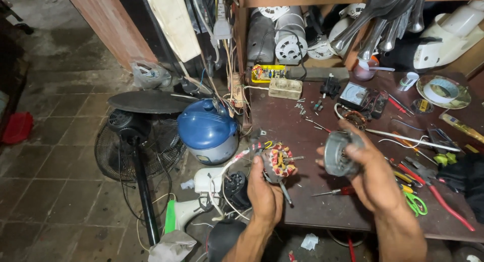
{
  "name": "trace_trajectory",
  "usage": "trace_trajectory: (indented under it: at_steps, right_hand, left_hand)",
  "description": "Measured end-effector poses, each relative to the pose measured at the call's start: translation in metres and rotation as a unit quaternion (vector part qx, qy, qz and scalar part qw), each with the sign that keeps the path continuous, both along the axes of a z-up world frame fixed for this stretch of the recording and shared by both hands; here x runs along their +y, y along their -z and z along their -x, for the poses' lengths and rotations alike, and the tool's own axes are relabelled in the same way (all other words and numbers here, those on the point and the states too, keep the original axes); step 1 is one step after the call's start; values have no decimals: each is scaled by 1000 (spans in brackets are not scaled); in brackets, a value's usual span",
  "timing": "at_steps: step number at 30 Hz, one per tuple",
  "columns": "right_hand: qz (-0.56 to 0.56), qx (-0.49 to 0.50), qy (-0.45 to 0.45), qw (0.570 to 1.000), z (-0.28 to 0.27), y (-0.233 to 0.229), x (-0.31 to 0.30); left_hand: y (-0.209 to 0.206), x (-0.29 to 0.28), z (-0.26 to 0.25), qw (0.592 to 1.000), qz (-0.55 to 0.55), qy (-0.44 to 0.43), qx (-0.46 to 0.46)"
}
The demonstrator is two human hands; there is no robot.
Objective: The person disassembles a small electric motor, separating the stator and rotor components. They use a screwdriver to adjust the internal wiring and a brush to clean the parts. Finally, the person reassembles the motor housing and secures it with screws.
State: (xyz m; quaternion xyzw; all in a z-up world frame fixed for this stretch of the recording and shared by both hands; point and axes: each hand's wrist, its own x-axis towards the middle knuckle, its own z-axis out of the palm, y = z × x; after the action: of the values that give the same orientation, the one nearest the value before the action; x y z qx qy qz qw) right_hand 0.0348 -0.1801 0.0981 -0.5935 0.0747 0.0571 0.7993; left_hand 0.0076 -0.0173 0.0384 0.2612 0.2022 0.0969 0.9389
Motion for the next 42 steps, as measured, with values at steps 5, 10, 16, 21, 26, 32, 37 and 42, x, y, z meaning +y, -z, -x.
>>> trace_trajectory:
  at_steps: [5,10,16,21,26,32,37,42]
  right_hand:
    - [-76,97,-21,992,-15,34,-11]
    - [-11,163,-8,986,-16,33,-1]
    - [157,144,-57,975,-22,55,-6]
    - [349,70,-99,929,-28,69,-15]
    - [394,44,-89,914,-29,73,-21]
    - [402,-25,-50,914,-17,70,-39]
    - [407,-2,109,907,-3,29,-105]
    - [579,-25,187,793,1,26,-192]
  left_hand:
    - [-4,3,1,999,30,-1,15]
    - [-14,4,4,999,26,22,32]
    - [-9,3,0,998,56,-2,34]
    - [2,6,-3,999,36,13,1]
    - [9,10,-3,999,30,30,-11]
    - [33,17,-9,996,39,52,-60]
    - [41,33,-9,995,18,69,-70]
    - [38,46,-10,991,-6,87,-98]
